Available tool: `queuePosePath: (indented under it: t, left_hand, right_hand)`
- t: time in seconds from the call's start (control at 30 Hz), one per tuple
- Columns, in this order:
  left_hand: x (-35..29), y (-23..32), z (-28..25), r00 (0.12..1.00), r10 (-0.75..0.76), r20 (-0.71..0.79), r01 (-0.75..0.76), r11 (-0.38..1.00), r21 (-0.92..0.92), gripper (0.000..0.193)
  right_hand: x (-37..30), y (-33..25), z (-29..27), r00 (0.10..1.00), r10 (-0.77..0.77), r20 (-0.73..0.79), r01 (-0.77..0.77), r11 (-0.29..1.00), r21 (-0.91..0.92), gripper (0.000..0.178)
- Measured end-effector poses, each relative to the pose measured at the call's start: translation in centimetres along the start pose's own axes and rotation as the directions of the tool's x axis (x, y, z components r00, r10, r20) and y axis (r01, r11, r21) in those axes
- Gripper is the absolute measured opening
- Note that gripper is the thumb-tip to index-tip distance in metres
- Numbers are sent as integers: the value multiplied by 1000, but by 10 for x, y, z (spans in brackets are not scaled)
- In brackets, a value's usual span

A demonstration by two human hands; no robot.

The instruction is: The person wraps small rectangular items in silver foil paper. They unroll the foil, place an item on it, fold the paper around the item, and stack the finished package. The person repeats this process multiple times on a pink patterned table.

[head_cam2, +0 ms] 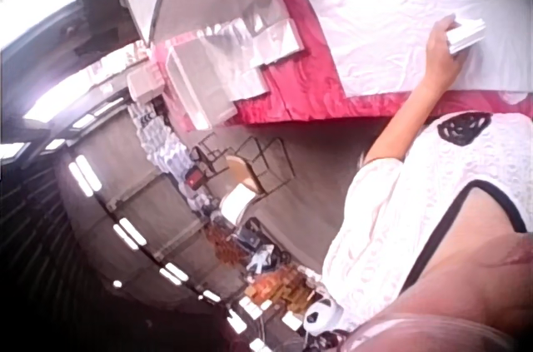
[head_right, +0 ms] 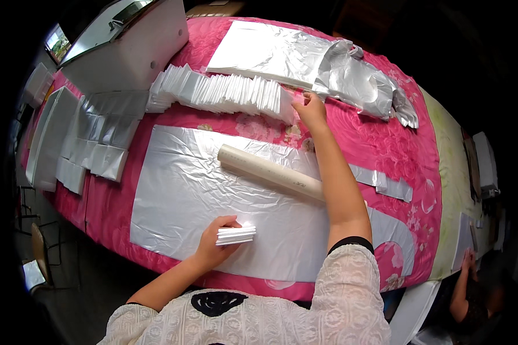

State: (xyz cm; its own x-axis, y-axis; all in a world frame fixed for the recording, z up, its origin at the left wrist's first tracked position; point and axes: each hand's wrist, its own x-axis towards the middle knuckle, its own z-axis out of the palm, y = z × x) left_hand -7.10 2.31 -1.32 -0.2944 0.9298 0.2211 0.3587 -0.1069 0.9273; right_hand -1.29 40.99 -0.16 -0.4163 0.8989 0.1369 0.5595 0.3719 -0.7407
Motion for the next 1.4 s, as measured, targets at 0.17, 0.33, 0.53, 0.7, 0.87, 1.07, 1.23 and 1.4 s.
queuePosePath:
  t: [0.17, 0.33, 0.53, 0.7, 0.87, 1.07, 1.23, 1.4]
  left_hand:
    - [-1, 4, 0, 1000, 13, 4, -13, 999, 43, 58]
    - [-2, 3, 4, 998, 2, -56, 1, 999, 52, 63]
    - [-3, 12, -3, 997, 23, -70, -14, 993, 121, 74]
    - [-15, 12, -25, 987, -71, -143, 32, 965, -260, 84]
    - [-23, 0, -17, 993, -38, -108, 25, 992, -120, 79]
    - [-20, 5, -14, 997, -18, -76, 17, 1000, -16, 73]
    - [-22, -4, -12, 997, 1, -84, 1, 1000, 21, 61]
    - [-17, 0, -13, 996, 8, -85, -8, 1000, 7, 45]
  right_hand:
    - [-114, -76, -29, 886, -437, 157, 416, 897, 147, 58]
    - [-255, -123, -42, 575, -589, 568, 700, 714, 32, 62]
    - [-262, -101, -30, 687, -582, 435, 536, 810, 237, 34]
    - [-279, -93, -6, 827, -467, 314, 107, 679, 726, 31]
    - [-290, -75, 17, 850, -466, 248, 387, 869, 307, 60]
    - [-295, -70, 17, 860, -423, 287, 369, 902, 223, 84]
    - [-294, -71, 17, 854, -446, 266, 396, 891, 222, 79]
    - [-292, -66, 19, 862, -433, 263, 379, 895, 235, 68]
